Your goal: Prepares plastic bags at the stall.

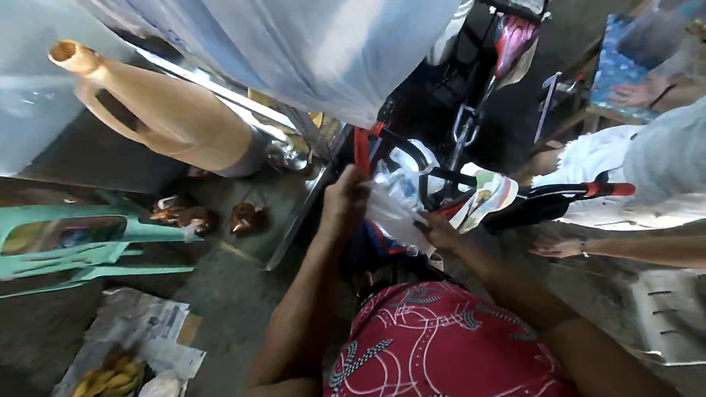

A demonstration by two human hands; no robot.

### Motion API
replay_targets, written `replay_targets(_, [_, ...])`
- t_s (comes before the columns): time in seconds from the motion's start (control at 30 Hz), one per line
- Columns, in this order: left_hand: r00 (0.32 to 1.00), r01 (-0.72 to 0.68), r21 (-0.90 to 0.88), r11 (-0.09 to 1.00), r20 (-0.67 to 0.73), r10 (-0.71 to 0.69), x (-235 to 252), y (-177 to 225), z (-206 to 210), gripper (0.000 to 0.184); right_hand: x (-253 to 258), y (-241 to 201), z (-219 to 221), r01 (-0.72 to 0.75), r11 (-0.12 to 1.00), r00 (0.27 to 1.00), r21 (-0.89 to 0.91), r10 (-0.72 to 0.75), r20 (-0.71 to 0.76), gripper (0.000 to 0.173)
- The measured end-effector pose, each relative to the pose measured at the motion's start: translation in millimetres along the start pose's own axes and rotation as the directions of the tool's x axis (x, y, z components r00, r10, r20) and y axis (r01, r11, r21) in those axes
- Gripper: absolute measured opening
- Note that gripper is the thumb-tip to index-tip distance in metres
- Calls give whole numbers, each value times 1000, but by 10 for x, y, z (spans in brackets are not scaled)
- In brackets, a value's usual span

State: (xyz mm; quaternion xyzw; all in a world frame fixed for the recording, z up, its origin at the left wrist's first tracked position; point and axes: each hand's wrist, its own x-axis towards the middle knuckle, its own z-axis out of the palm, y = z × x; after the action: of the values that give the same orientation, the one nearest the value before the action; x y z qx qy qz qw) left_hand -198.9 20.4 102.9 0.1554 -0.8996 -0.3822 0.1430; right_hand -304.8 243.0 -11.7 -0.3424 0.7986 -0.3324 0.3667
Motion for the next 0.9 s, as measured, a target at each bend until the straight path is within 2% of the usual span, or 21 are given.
replay_targets(0.07, [1000,-13,0,1000,-24,13,41,-31,4,13,-100,184,-96,37,999,997,-1,-37,-67,35])
replay_targets(0.13, [999,-14,-8,1000,-35,14,85,-71,82,11,-234,294,-224,12,999,996,53,-8,-86,32])
replay_targets(0.23, [995,87,-23,996,-52,-88,189,-51,241,13,-443,373,-392,-60,961,984,269,102,-143,25])
replay_targets(0.3, [984,172,-64,983,-33,-174,266,-1,305,17,-552,355,-490,-150,938,947,313,227,-226,26])
replay_targets(0.37, [982,187,-139,973,36,-183,269,72,320,17,-619,276,-588,-276,923,886,266,352,-302,32])
replay_targets(0.43, [969,101,-270,958,245,-33,163,153,218,14,-673,159,-683,-366,899,823,242,434,-366,37])
replay_targets(0.47, [916,98,-353,931,398,54,87,203,143,11,-704,96,-734,-380,893,799,242,448,-401,35])
replay_targets(0.5, [818,144,-403,904,562,120,-7,249,76,8,-743,49,-771,-356,900,783,252,434,-445,32])
replay_targets(0.53, [689,210,-405,890,707,159,-112,289,36,8,-785,29,-785,-294,919,773,262,390,-501,30])
replay_targets(0.6, [446,319,-319,892,881,155,-302,272,64,13,-835,91,-741,-35,956,745,291,219,-630,29])
replay_targets(0.63, [372,347,-262,900,920,124,-372,218,107,16,-837,147,-715,121,940,743,320,128,-657,30])
replay_targets(0.67, [359,365,-216,906,930,77,-414,153,142,18,-826,181,-701,249,894,755,373,62,-653,29])
replay_targets(0.7, [417,379,-187,906,909,13,-425,86,165,21,-816,195,-688,332,843,774,423,13,-633,28])
replay_targets(0.77, [650,423,-207,882,748,-136,-387,-7,232,28,-810,211,-645,418,774,807,476,-76,-585,27])
replay_targets(0.8, [738,448,-231,864,641,-211,-339,-28,294,33,-810,214,-615,449,755,815,478,-126,-566,27])
replay_targets(0.83, [779,476,-261,840,568,-265,-278,-26,351,39,-815,202,-588,471,749,819,466,-176,-546,28])
replay_targets(0.9, [800,528,-340,778,508,-321,-186,50,469,47,-854,148,-536,492,747,836,448,-262,-481,28])
